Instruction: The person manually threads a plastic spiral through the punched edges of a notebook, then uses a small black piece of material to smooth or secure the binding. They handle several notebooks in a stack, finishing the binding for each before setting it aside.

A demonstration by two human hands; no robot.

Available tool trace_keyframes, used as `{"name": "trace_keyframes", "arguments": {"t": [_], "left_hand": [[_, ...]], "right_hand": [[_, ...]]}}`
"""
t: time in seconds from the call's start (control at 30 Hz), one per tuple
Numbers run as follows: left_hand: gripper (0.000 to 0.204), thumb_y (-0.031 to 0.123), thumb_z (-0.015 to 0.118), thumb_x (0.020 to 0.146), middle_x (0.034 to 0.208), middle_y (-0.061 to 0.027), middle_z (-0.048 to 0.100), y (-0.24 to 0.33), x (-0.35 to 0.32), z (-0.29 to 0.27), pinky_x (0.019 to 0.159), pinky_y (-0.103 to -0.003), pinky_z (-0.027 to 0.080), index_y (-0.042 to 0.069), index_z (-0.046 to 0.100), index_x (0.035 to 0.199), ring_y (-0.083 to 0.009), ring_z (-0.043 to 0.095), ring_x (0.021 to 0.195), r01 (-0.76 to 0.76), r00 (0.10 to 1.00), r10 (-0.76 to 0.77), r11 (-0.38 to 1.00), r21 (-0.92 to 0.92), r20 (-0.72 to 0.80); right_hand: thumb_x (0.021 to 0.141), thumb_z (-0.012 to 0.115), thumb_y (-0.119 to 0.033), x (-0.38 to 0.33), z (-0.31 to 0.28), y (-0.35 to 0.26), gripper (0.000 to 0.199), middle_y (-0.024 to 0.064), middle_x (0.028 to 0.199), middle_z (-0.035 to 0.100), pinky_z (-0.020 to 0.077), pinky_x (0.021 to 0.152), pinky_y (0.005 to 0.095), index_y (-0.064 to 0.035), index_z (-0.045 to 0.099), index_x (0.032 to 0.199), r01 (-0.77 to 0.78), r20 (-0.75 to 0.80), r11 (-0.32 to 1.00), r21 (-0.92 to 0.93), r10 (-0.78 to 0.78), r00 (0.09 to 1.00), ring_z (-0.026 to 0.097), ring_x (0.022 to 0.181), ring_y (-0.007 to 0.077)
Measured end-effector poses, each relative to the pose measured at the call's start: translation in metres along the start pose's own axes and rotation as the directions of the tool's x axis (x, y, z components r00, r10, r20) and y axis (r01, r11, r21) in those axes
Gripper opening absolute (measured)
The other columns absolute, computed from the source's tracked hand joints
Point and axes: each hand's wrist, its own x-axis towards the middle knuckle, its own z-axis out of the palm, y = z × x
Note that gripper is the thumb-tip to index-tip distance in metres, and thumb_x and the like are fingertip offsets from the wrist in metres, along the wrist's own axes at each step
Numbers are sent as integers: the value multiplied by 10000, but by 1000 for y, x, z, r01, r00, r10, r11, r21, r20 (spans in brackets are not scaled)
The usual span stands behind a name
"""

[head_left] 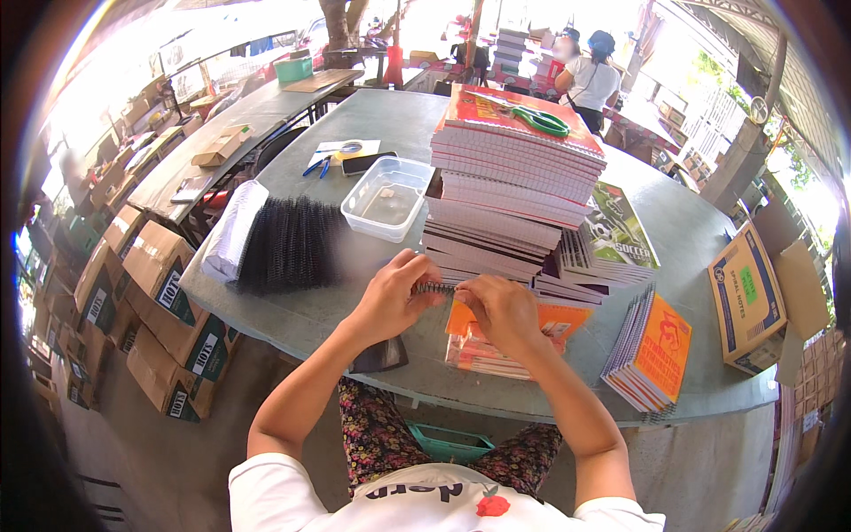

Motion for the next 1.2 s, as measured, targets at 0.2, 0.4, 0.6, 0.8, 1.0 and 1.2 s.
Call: {"name": "trace_keyframes", "arguments": {"t": [0.2,0.4,0.6,0.8,1.0,1.2], "left_hand": [[169,155,613,822,771,-127,640,9,9,-9,649,-351,485,33,624,938,-265,626,707,154,968,-183,973,170,172],[177,112,527,858,756,-145,648,3,4,-16,629,-351,502,-6,635,934,-260,644,667,196,956,-204,979,58,211],[215,161,576,869,811,-156,658,-3,0,-14,628,-312,501,-30,631,950,-215,642,682,391,896,-312,892,-228,317],[150,145,623,844,731,-86,608,3,-9,1,610,-300,471,6,620,900,-159,572,644,114,993,-112,987,-109,27],[184,197,641,817,776,-84,560,2,-14,2,668,-367,456,45,598,910,-274,551,751,2,994,-14,994,109,108],[303,297,594,842,925,-172,553,-4,-85,28,725,-426,477,68,559,1038,-341,561,823,136,929,-317,771,622,189]], "right_hand": [[862,585,-260,0,4,8,198,103,850,657,495,664,381,-67,619,892,-133,-80,940,313,166,983,628,780,282],[866,579,-260,0,-5,9,196,121,839,662,499,654,394,-92,633,953,-164,67,941,295,150,986,640,780,306],[871,577,-284,3,-7,8,235,113,882,669,495,663,380,-129,635,1037,-75,153,990,119,57,987,639,786,304],[865,585,-315,5,-13,2,260,96,878,673,489,660,381,-141,631,1052,-198,234,943,266,137,963,644,756,298],[849,609,-294,2,-2,5,215,80,833,668,482,647,390,-116,589,968,-199,89,946,254,182,979,647,762,269],[834,620,-189,7,-1,4,240,106,882,667,483,654,390,-100,507,1027,-229,114,944,238,207,972,644,756,281]]}}
